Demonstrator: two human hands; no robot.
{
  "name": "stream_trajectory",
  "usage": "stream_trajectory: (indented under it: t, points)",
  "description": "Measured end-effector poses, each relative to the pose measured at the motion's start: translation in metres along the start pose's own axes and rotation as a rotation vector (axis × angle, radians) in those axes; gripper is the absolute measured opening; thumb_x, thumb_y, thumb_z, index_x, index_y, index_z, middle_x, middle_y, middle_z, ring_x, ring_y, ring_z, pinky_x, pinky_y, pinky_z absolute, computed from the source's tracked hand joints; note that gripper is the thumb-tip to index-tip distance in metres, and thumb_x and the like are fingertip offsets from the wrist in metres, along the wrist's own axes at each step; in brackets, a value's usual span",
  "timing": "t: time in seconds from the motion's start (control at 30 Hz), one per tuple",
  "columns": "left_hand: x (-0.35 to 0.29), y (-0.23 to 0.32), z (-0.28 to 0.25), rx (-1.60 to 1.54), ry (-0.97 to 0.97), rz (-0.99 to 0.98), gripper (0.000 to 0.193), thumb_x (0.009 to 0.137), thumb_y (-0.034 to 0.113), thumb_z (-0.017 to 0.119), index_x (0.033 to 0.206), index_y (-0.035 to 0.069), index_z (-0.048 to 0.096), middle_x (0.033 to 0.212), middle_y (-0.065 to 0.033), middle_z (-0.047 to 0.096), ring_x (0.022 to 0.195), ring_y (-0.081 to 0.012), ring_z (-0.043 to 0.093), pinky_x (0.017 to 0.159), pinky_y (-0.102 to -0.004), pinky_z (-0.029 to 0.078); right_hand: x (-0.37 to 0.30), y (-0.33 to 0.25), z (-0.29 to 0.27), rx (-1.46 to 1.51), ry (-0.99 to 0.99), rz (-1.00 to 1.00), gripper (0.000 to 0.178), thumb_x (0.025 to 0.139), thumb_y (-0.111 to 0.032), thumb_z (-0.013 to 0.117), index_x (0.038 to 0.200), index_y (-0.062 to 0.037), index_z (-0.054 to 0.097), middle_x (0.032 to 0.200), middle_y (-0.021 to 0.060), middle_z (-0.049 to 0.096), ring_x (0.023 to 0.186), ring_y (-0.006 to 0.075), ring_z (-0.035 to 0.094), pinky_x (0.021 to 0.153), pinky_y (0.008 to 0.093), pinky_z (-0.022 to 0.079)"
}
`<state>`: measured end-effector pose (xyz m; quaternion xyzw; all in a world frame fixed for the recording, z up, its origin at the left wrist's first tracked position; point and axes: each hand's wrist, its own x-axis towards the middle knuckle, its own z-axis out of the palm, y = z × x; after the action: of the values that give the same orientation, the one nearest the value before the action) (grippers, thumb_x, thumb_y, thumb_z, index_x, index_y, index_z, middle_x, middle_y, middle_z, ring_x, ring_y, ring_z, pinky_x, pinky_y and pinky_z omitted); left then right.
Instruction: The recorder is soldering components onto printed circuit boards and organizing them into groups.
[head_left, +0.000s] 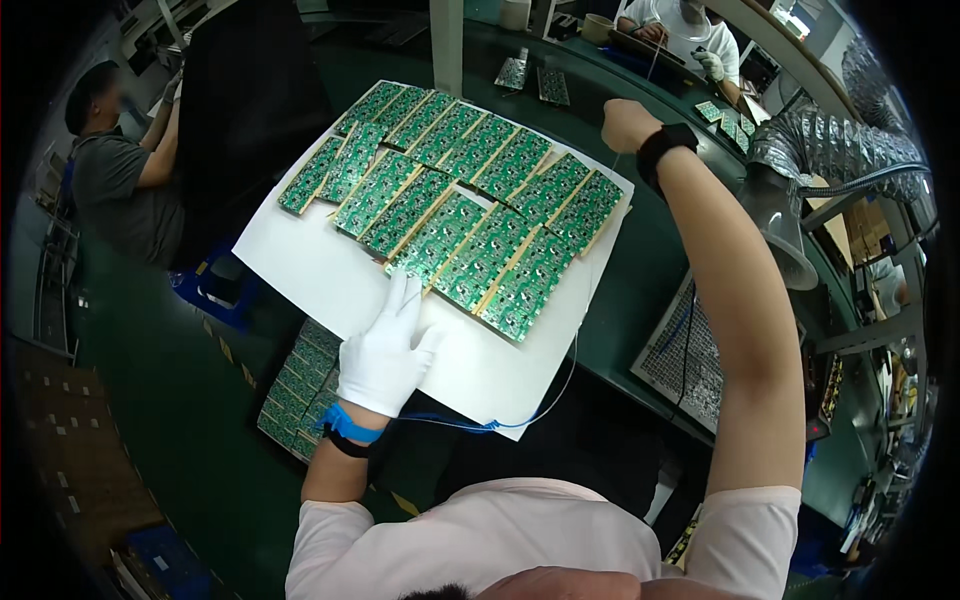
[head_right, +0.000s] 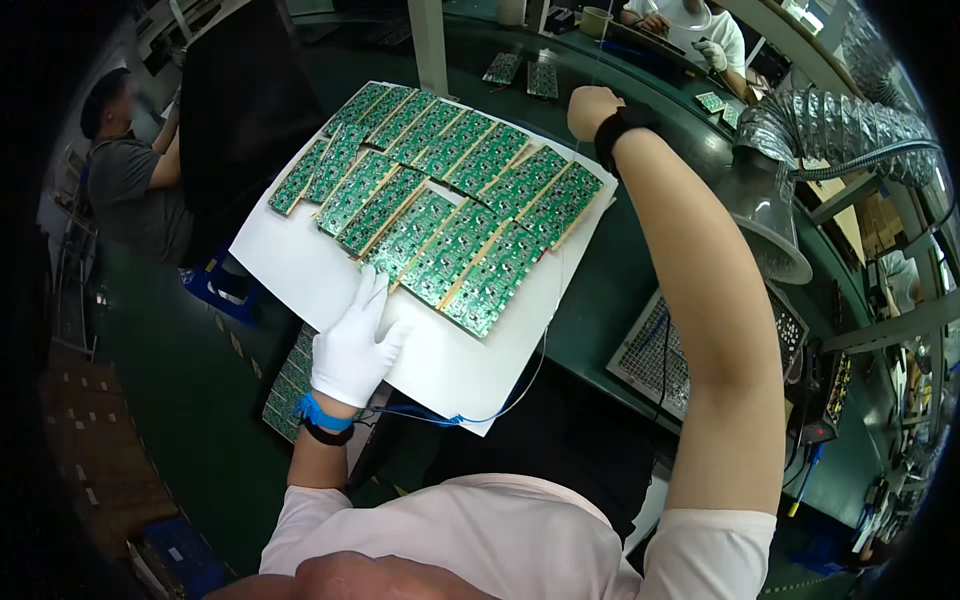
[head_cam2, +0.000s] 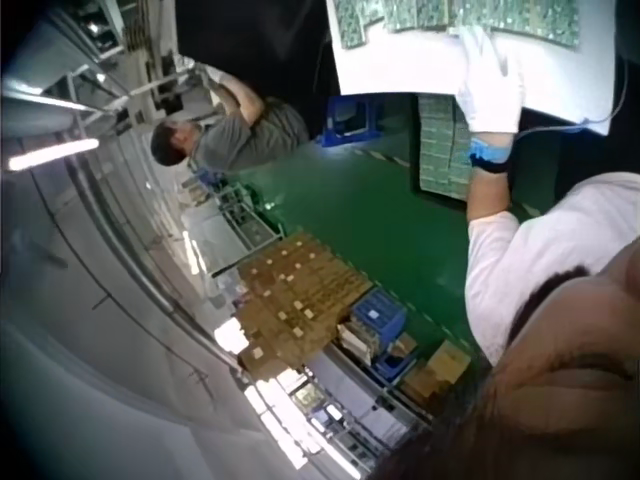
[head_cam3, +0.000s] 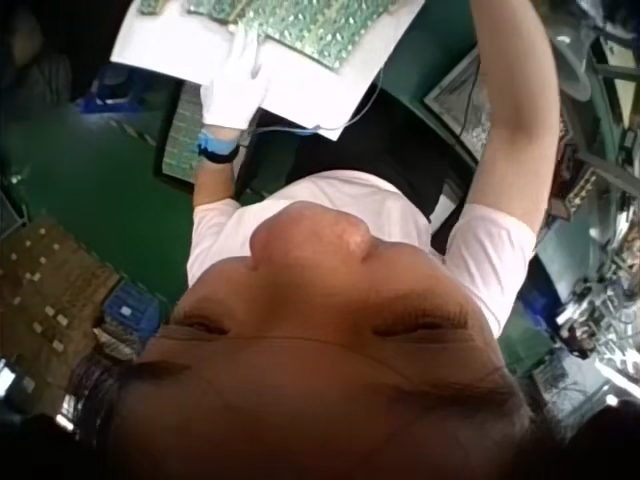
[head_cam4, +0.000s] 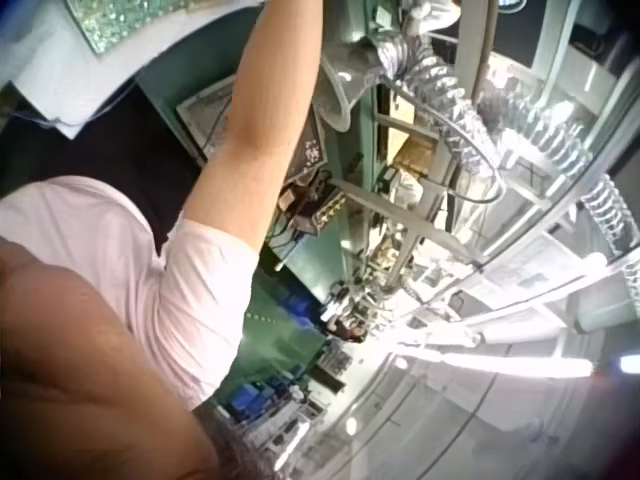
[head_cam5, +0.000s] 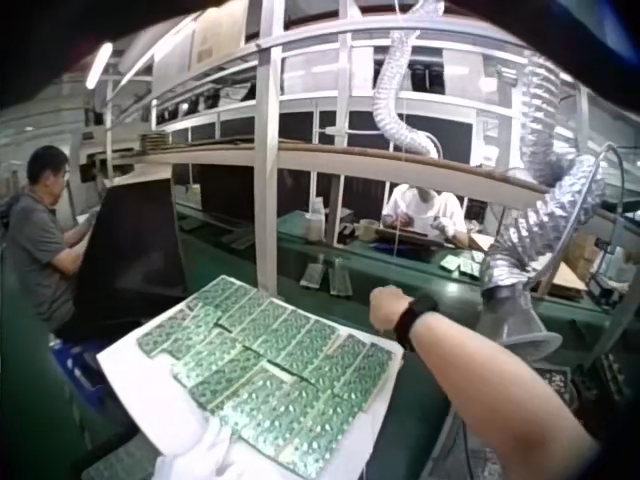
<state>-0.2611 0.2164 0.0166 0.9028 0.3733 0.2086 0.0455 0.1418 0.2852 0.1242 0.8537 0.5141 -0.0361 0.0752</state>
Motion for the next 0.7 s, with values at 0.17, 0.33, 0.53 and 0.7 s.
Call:
stream_trajectory:
  t: [0.17, 0.33, 0.53, 0.7]
  points:
    - [0.011, 0.010, 0.005, -0.082, -0.021, -0.008, 0.057, 0.085, 0.037, 0.072, 0.133, 0.009, 0.061, 0.143, -0.0135, 0.054, 0.096, -0.0293, 0.071, 0.075, -0.0370, 0.059, 0.126, 0.063, 0.042, -0.132, 0.005, 0.071, 0.042, 0.086, -0.035, 0.064, 0.102, 0.0036, 0.072, 0.109, 0.0258, 0.069, 0.105, 0.0384, 0.066, 0.090, 0.0416, 0.053]
    - [0.007, 0.008, 0.000, -0.053, -0.029, -0.028, 0.057, 0.083, 0.036, 0.073, 0.132, 0.009, 0.062, 0.141, -0.0140, 0.056, 0.091, -0.0290, 0.072, 0.070, -0.0376, 0.060, 0.155, 0.033, 0.058, 0.097, 0.032, 0.188, 0.065, 0.085, -0.059, 0.067, 0.117, -0.0028, 0.070, 0.125, 0.0188, 0.067, 0.116, 0.0314, 0.064, 0.096, 0.0395, 0.051]
    - [0.004, 0.000, 0.010, -0.004, 0.050, -0.004, 0.052, 0.084, 0.039, 0.070, 0.128, 0.012, 0.065, 0.138, -0.0098, 0.059, 0.074, -0.0278, 0.070, 0.060, -0.0377, 0.058, 0.219, 0.056, 0.098, 0.228, 0.119, 0.216, 0.068, 0.080, -0.062, 0.071, 0.112, -0.0028, 0.071, 0.117, 0.0177, 0.069, 0.109, 0.0296, 0.066, 0.094, 0.0379, 0.052]
    - [0.016, 0.007, -0.001, 0.035, -0.085, -0.064, 0.054, 0.078, 0.036, 0.077, 0.123, 0.008, 0.068, 0.129, -0.0162, 0.064, 0.076, -0.0290, 0.072, 0.063, -0.0381, 0.058, 0.248, 0.052, 0.110, 0.383, 0.052, 0.166, 0.059, 0.072, -0.057, 0.079, 0.098, -0.0040, 0.073, 0.099, 0.0148, 0.073, 0.089, 0.0276, 0.071, 0.081, 0.0369, 0.056]
